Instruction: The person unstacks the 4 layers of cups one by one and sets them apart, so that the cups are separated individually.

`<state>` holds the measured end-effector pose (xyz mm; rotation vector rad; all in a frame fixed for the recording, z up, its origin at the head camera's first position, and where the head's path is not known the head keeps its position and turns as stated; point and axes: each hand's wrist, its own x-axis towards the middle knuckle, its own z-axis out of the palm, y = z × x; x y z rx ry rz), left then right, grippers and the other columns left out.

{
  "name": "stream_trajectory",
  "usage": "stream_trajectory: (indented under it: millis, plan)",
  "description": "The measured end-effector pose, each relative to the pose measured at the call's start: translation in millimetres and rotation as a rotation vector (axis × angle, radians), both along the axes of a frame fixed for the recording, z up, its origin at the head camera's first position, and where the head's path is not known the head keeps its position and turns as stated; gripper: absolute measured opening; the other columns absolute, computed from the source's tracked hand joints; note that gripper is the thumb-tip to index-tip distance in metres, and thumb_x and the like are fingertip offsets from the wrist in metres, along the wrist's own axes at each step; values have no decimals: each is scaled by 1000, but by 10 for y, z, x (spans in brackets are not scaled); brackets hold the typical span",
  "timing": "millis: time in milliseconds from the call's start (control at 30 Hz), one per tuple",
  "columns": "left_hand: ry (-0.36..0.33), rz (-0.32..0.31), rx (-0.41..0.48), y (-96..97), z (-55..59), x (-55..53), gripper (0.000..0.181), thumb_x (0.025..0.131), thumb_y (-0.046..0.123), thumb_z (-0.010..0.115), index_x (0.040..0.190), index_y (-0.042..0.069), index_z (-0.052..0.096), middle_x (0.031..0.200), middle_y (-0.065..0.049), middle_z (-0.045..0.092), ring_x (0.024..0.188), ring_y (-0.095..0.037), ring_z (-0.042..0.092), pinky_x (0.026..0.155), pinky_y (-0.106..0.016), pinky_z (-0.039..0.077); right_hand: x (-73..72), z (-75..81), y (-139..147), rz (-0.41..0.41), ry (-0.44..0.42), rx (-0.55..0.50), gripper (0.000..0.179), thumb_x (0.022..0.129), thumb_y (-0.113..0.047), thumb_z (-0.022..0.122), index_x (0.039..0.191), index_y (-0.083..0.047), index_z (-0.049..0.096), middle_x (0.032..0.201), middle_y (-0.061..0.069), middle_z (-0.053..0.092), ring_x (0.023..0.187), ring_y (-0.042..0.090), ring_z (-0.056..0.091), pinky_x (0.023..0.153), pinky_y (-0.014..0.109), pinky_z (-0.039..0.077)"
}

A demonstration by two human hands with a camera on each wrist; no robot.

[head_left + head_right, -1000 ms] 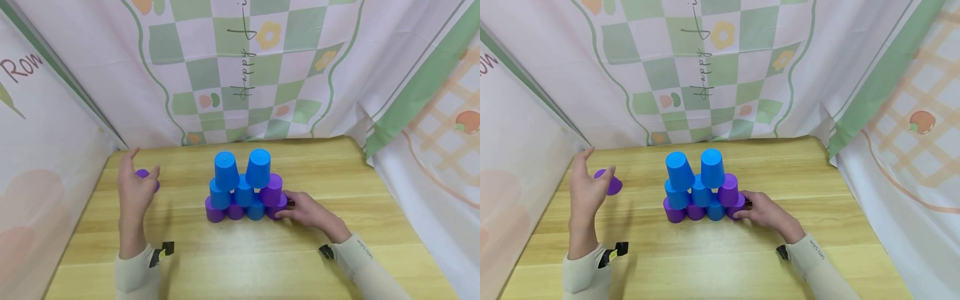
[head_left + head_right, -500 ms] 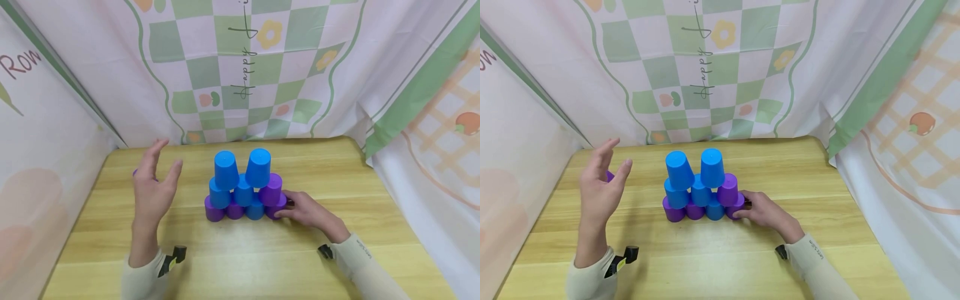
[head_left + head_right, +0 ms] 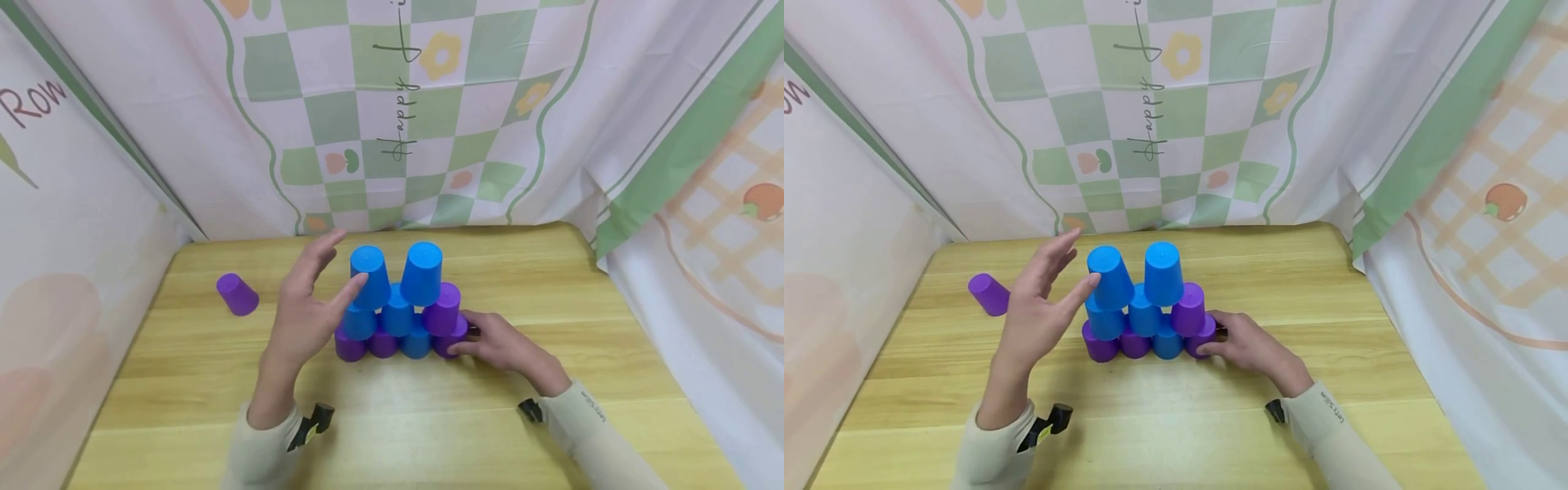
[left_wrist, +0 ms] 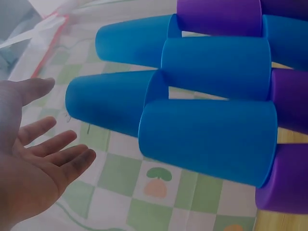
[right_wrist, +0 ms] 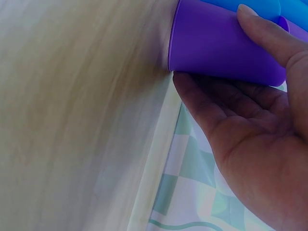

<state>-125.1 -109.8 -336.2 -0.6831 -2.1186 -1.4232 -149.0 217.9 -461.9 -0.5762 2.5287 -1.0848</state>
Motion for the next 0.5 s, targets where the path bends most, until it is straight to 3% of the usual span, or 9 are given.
stream_trajectory:
  millis: [300, 500]
  plan:
    - [-27, -15, -25, 135, -41, -62, 60, 88, 18, 73, 142, 17, 48, 140, 2, 53, 130, -15, 51, 107, -35, 46, -8, -6, 2, -14, -16, -2, 41, 85, -39, 76, 120, -23, 63, 112, -6, 68, 100, 12, 63, 94, 40, 53]
    - [-85, -4, -64, 189, -83, -85, 62, 89, 23, 72, 144, 19, 45, 141, 1, 53, 130, -17, 51, 105, -38, 47, -10, -10, 6, -4, -12, -10, 41, 85, -38, 76, 120, -23, 63, 112, -6, 68, 100, 12, 64, 94, 41, 53]
